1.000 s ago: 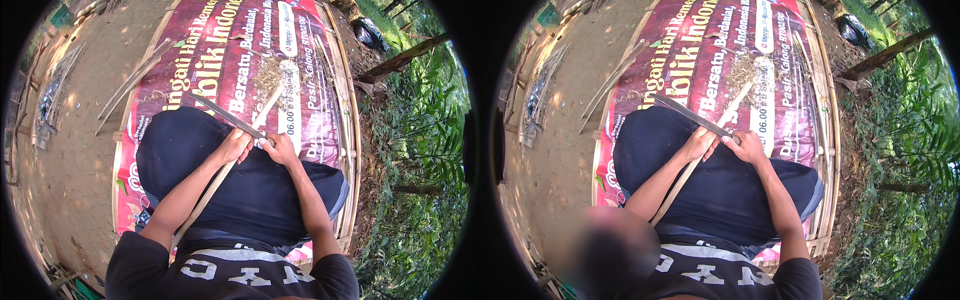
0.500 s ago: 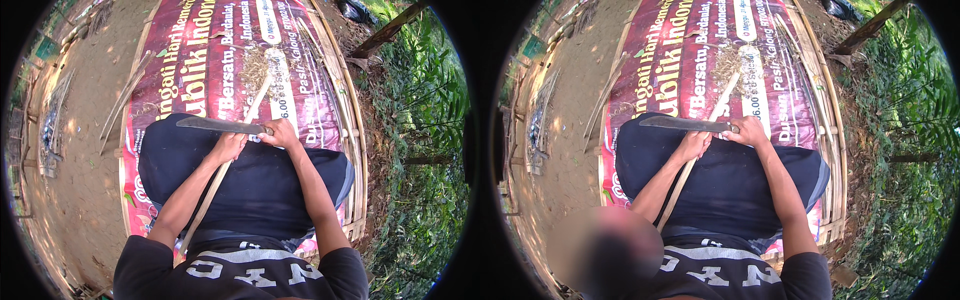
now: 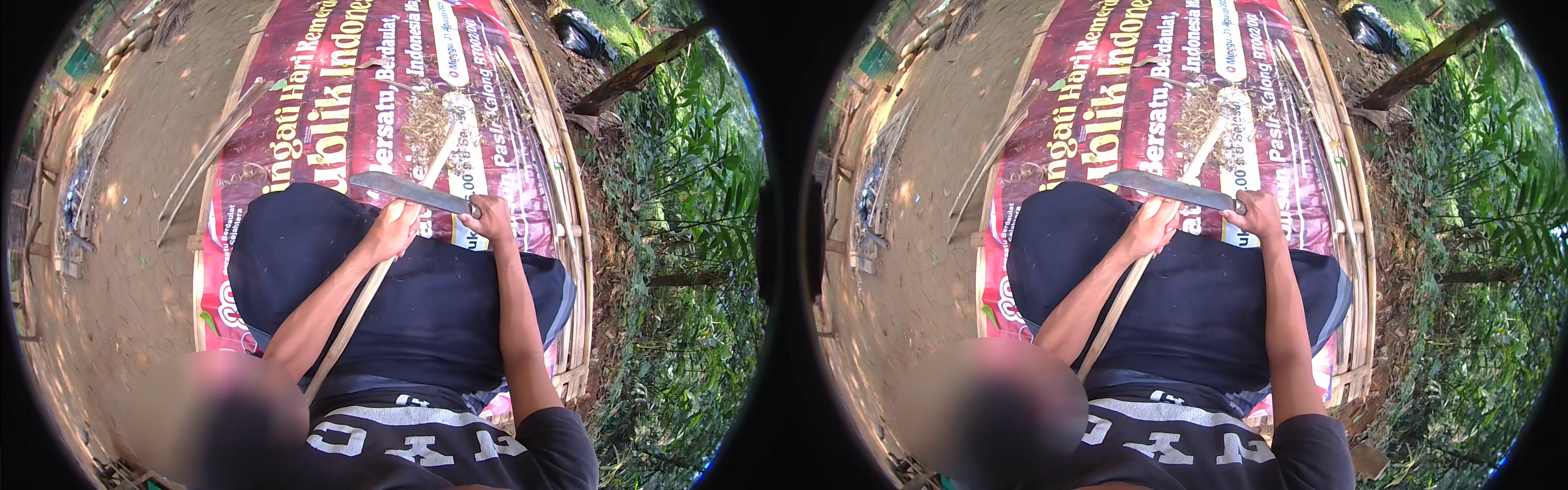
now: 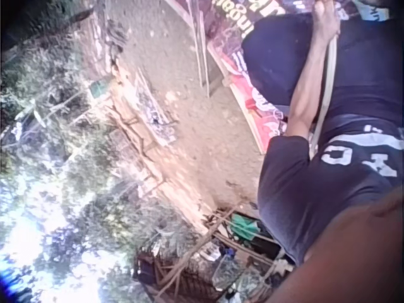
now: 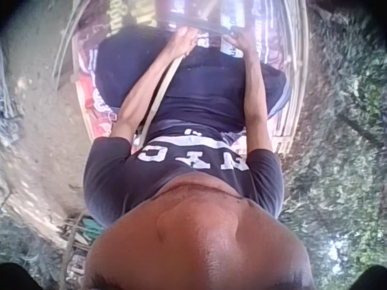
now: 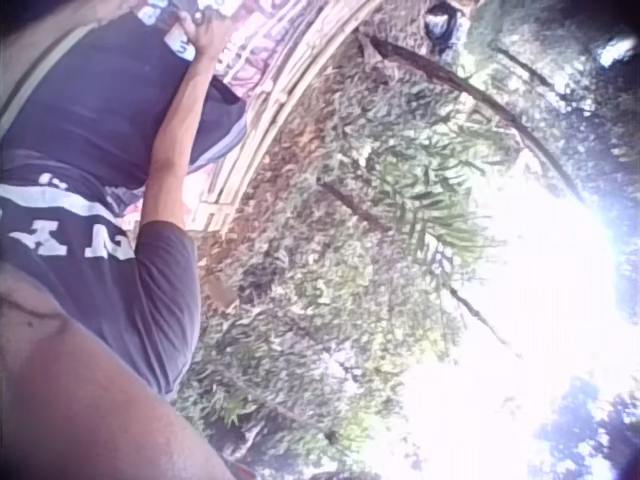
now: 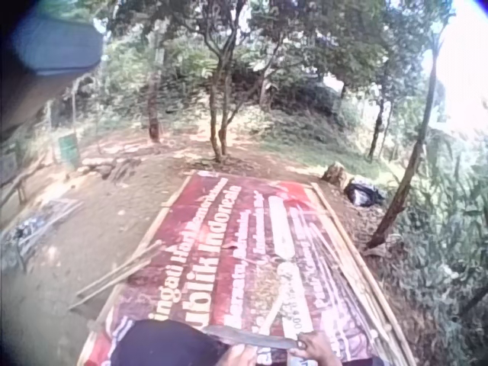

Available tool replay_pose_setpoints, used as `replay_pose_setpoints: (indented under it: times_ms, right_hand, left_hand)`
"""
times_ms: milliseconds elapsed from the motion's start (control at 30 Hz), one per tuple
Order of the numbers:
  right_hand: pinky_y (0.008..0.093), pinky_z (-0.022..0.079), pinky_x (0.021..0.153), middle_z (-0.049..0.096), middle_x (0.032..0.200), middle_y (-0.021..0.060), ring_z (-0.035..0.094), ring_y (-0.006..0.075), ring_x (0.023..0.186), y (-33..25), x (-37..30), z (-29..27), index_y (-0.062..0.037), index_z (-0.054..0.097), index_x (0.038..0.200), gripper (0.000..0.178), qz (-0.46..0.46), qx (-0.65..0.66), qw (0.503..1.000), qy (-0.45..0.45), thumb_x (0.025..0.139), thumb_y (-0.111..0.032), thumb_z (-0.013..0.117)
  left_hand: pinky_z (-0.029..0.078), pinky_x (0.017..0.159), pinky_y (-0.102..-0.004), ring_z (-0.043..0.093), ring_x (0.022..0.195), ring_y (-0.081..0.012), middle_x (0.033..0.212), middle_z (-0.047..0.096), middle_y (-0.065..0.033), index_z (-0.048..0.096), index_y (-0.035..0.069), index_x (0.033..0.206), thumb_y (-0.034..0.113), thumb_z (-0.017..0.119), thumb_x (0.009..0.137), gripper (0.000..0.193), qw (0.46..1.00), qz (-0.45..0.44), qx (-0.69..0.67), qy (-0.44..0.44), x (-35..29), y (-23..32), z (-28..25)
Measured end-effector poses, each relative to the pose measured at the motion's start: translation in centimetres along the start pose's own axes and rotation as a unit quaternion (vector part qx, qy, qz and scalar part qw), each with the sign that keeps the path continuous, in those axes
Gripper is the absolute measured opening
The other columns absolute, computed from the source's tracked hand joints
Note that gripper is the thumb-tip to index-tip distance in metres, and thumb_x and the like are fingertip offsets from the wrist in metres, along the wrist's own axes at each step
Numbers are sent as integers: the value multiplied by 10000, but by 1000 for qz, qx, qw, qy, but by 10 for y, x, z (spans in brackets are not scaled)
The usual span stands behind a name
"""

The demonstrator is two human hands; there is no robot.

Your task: The person sits cross-legged on a tarp and uses a machete to shave and split thin bamboo strips. They hold the bamboo with one hand and repeatedly draw the blade along the strip to remove the outer layer and split it into thinner pieces.

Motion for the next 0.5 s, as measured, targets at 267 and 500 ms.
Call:
replay_pose_setpoints:
  times_ms: [267,500]
  right_hand:
    - [456,458,491,560,555,119,604,332,539,2,-2,-8,-63,632,707,624,0,-15,1000,-5,795,-681,648]
    - [459,458,510,579,567,132,606,357,533,41,-9,-31,-66,580,673,626,105,-62,992,-17,825,-672,628]
  left_hand:
    - [342,324,-217,360,385,-43,643,379,32,445,73,941,375,311,1100,366,998,14,-54,-18,-7,0,0]
    - [320,324,-215,352,389,-45,645,380,27,472,41,1033,323,337,1095,319,997,-1,-74,0,-31,-1,-25]
Point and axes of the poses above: each hand's wrist, its own x-axis towards the middle knuckle, its own z-axis out of the palm, y = z × x, the point moved 10 cm from there along x, towards the middle knuckle
